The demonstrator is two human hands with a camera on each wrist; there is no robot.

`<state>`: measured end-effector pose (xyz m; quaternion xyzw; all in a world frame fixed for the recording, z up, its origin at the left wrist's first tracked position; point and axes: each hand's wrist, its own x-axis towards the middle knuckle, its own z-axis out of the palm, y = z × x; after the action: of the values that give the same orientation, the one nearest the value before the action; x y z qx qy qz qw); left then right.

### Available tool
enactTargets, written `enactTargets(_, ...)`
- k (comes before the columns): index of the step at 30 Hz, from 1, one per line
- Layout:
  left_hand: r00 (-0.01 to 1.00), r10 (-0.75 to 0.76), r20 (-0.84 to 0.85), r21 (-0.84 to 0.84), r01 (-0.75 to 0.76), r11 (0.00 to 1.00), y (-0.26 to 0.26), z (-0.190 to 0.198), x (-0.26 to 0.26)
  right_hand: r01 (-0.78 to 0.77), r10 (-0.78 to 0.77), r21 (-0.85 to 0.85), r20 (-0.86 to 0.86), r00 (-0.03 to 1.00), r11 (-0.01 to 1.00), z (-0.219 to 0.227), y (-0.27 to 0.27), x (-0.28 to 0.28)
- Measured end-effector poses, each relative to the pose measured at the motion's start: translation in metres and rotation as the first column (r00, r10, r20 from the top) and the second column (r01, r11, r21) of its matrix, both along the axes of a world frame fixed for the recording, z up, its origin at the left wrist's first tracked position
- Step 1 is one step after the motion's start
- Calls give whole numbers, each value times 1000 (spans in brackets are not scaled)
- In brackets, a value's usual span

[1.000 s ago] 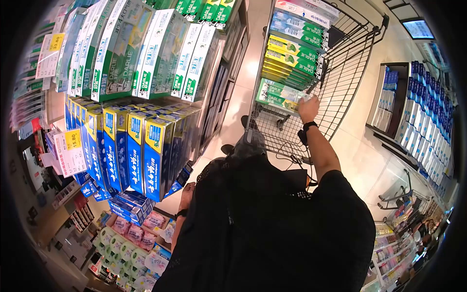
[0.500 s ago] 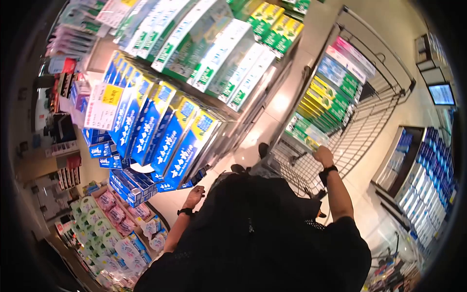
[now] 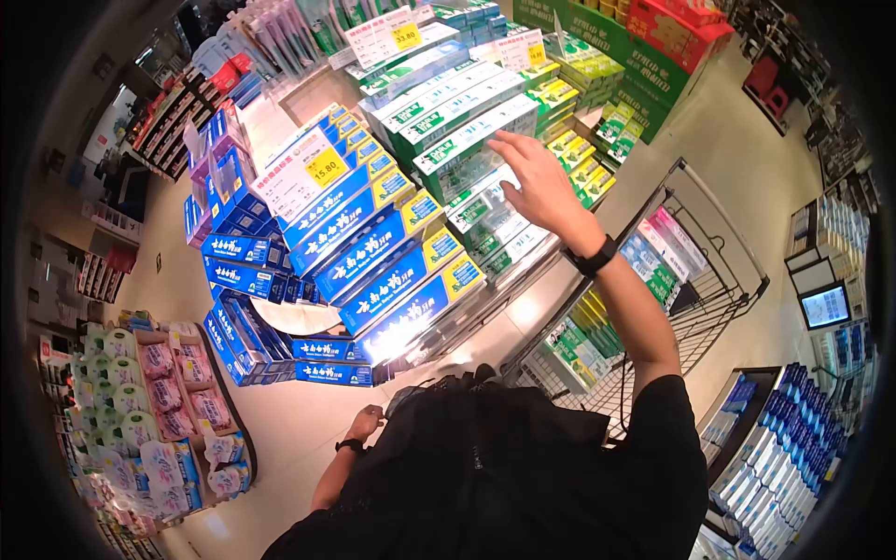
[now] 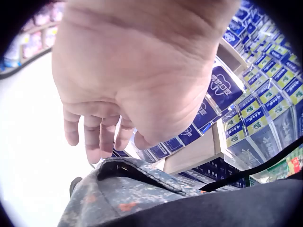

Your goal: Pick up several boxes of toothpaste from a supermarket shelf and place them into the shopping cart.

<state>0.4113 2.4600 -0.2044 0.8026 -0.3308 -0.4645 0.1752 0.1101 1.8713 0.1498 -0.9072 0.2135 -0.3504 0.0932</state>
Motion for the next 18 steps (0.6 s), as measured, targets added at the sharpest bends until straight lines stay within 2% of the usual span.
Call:
enactTargets(2,978,207,-36,94,-203,975,-4,26,-25,-7,0,-158,-45,999,987,-4,-14,37)
enactTargets(3,978,207,-35,94,-203,975,-1,27,-24,15,-34,-167,-109,993,986,-17,-19,44)
enactTargets(5,920,374,-117,131,-359,924,22,-6,-36,40,-76,-238,-141,987,970,-24,-15,66)
enactTargets(6,911,403,-82,37,-401,915,41,-11,-47,24,-62,-249,-148,987,968,-29,-13,72)
enactTargets(7,905,416,-94,31,-415,909,49,-18,-55,51,-94,-268,-149,984,962,-34,-16,72)
enactTargets(9,994,94,-62,34,-92,995,75,-34,-46,80,-128,-288,-152,980,954,-31,-17,70)
enactTargets(10,895,-387,221,-156,424,892,103,-92,-25,108,-157,-251,-183,971,962,-22,-14,67)
enactTargets(13,922,-338,187,-165,369,915,110,-81,-33,143,-189,-229,-195,962,963,-19,-21,68)
enactTargets(16,952,-274,135,-156,294,943,111,-52,-47,41,-85,-316,-126,988,948,-11,-25,64)
enactTargets(17,958,-261,114,-144,276,950,111,-46,-48,54,-98,-304,-131,987,951,-10,-26,57)
enactTargets(18,980,-169,108,-65,177,982,105,-43,-47,64,-125,-324,-172,977,944,-11,-30,49)
